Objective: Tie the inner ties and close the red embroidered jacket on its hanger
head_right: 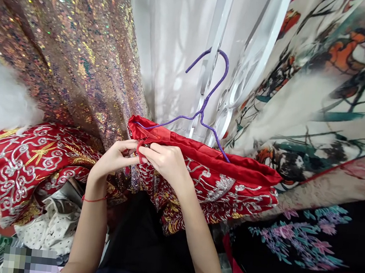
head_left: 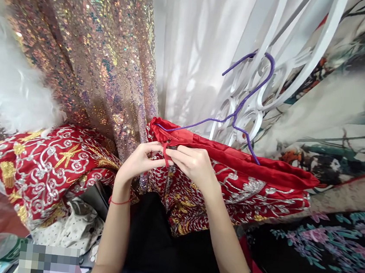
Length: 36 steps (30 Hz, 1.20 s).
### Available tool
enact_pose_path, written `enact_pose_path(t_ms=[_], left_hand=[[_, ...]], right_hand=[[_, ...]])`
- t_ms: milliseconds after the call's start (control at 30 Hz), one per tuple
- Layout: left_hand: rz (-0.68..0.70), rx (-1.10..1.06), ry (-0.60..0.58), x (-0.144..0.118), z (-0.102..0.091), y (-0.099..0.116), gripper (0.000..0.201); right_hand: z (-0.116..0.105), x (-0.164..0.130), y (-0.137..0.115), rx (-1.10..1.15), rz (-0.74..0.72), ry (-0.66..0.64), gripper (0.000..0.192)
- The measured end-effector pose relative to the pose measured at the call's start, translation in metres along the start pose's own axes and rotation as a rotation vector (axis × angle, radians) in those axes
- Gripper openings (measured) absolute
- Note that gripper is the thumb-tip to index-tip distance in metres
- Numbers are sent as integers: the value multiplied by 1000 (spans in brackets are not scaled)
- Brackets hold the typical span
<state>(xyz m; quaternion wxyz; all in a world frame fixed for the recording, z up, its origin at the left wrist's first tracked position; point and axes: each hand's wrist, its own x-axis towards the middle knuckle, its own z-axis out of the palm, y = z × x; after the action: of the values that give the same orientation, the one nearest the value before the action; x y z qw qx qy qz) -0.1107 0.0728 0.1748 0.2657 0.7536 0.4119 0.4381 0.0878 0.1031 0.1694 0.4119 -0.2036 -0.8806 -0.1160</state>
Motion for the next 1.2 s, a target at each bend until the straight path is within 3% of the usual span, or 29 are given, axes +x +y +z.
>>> enact_pose_path(t_ms=[133, 267, 433, 633, 867, 1200], left_hand=[[-49, -156, 66, 1, 3, -4, 30], [-98, -206, 118, 3, 7, -5, 34], [-60, -282, 262, 10, 16, -10, 30], [12, -30, 471, 15, 20, -18, 21], [25, 259, 706, 21, 21, -25, 17], [13, 379, 768, 28, 25, -31, 13]], right_hand=[[13, 0, 2, -69, 15, 56, 29], [21, 0, 0, -47, 122, 82, 26], [17, 2, -8, -76, 280, 144, 20], [9, 1, -11, -162, 420, 255, 16], [5, -1, -7, -312, 445, 368, 12], [-1, -7, -3, -332, 525, 416, 8]])
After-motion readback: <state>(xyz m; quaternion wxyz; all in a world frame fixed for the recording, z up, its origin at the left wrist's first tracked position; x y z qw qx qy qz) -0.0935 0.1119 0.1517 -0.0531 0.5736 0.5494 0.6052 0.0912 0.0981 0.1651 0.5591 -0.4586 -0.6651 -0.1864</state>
